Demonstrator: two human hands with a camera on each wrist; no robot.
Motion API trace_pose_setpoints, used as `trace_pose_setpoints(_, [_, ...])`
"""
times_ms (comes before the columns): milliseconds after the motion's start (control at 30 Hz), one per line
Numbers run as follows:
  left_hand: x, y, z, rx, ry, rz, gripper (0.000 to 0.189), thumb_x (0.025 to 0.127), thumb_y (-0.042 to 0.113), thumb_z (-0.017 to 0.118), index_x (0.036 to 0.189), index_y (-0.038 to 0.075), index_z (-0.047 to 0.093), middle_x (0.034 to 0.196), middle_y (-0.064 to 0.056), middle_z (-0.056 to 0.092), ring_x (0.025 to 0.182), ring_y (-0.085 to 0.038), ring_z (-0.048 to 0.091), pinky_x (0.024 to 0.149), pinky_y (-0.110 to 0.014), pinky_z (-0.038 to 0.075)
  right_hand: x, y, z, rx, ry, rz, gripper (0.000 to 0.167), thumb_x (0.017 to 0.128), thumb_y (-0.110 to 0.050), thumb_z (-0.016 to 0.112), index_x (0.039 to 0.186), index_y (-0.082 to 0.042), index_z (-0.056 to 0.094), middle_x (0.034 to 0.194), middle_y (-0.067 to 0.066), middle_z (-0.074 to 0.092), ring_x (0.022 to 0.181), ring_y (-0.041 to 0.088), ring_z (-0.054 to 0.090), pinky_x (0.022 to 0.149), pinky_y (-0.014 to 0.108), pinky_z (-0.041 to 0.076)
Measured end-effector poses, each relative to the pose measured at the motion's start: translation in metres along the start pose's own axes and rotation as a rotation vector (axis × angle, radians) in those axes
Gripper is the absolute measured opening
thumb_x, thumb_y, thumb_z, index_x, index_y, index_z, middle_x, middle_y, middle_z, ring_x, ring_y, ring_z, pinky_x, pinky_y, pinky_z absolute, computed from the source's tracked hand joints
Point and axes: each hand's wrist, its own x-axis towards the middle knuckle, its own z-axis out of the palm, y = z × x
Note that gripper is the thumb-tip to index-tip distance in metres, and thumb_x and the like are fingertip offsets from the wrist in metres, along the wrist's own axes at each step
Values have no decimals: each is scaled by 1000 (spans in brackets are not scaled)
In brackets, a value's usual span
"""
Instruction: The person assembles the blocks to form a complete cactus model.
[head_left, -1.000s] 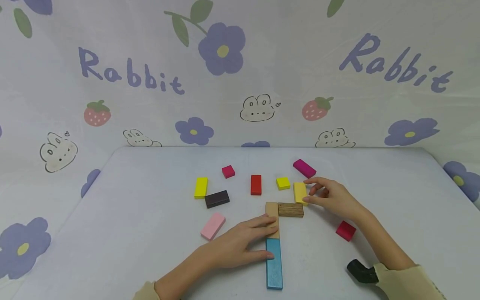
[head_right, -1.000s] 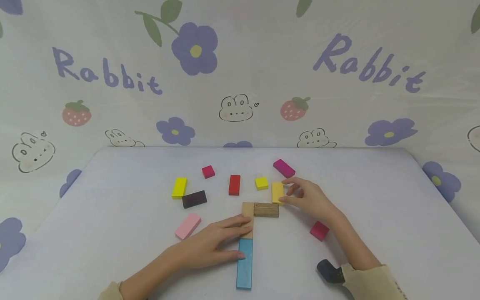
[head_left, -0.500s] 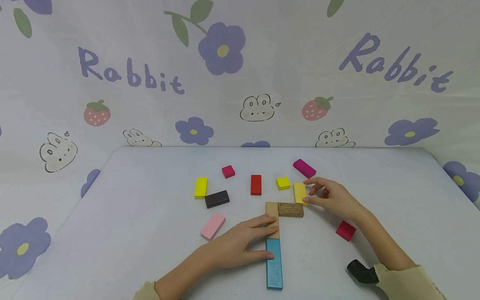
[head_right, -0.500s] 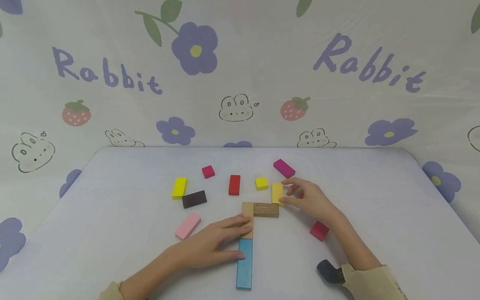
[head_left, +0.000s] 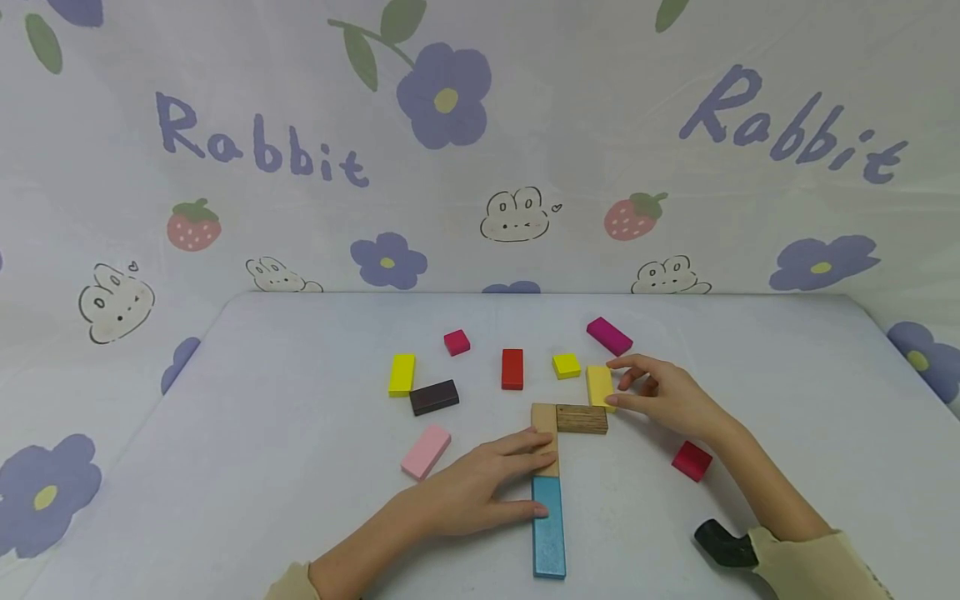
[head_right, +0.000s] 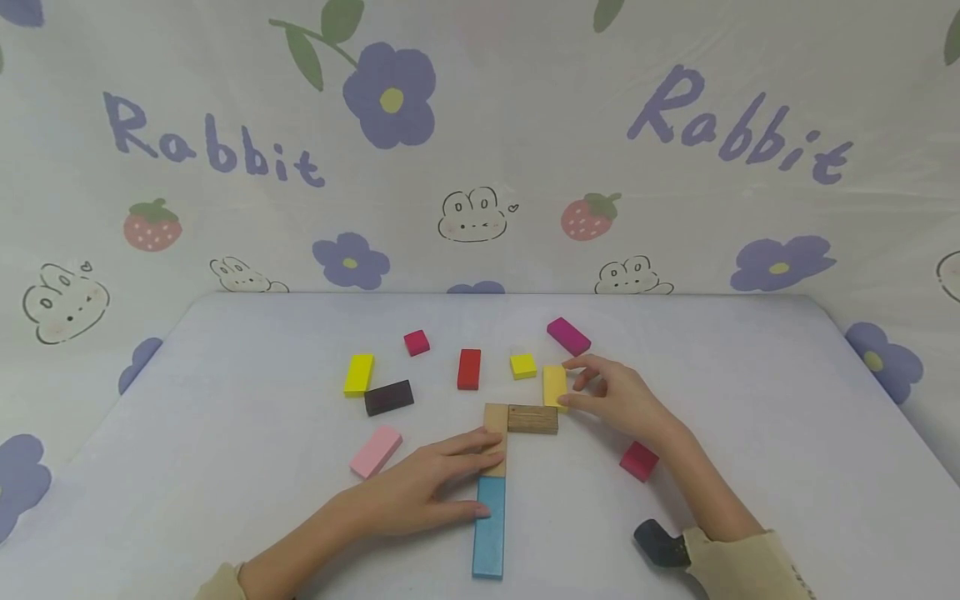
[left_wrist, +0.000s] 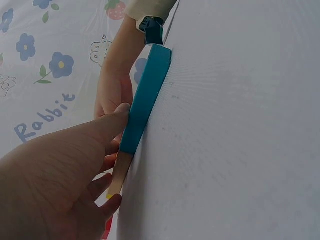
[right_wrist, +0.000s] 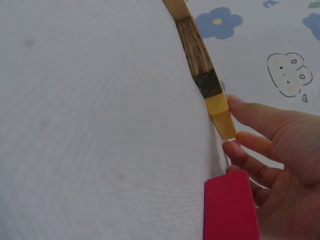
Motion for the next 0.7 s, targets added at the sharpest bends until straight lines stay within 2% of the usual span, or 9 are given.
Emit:
trace_pose_setpoints(333, [0, -1, 0, -15, 0, 13, 64, 103, 38, 69, 158, 13, 50, 170, 1, 38, 158, -16, 31, 125, -33, 32, 0, -2, 0, -10, -1, 7, 53, 94, -18, 81, 139, -1, 61, 103, 8, 65, 82, 20, 55, 62, 21, 46])
trace_pose_setpoints(500, [1, -2, 0, -8, 8, 25, 64, 103, 38, 69, 158, 12, 49, 170, 0, 38, 158, -17, 32, 125, -34, 34, -1, -4, -3, -21, -6, 15, 55, 95, -20, 80, 142, -1, 59, 105, 8, 66, 86, 20, 57, 66, 22, 49])
trace_pose_setpoints(700, [0, -1, 0, -24, 0, 9, 65, 103, 39, 70, 159, 13, 49, 170, 2, 37, 159, -17, 31, 125, -34, 33, -5, -10, -9, -28, -9, 14, 56, 97, -21, 78, 144, -1, 57, 111, 12, 68, 95, 24, 61, 73, 27, 54])
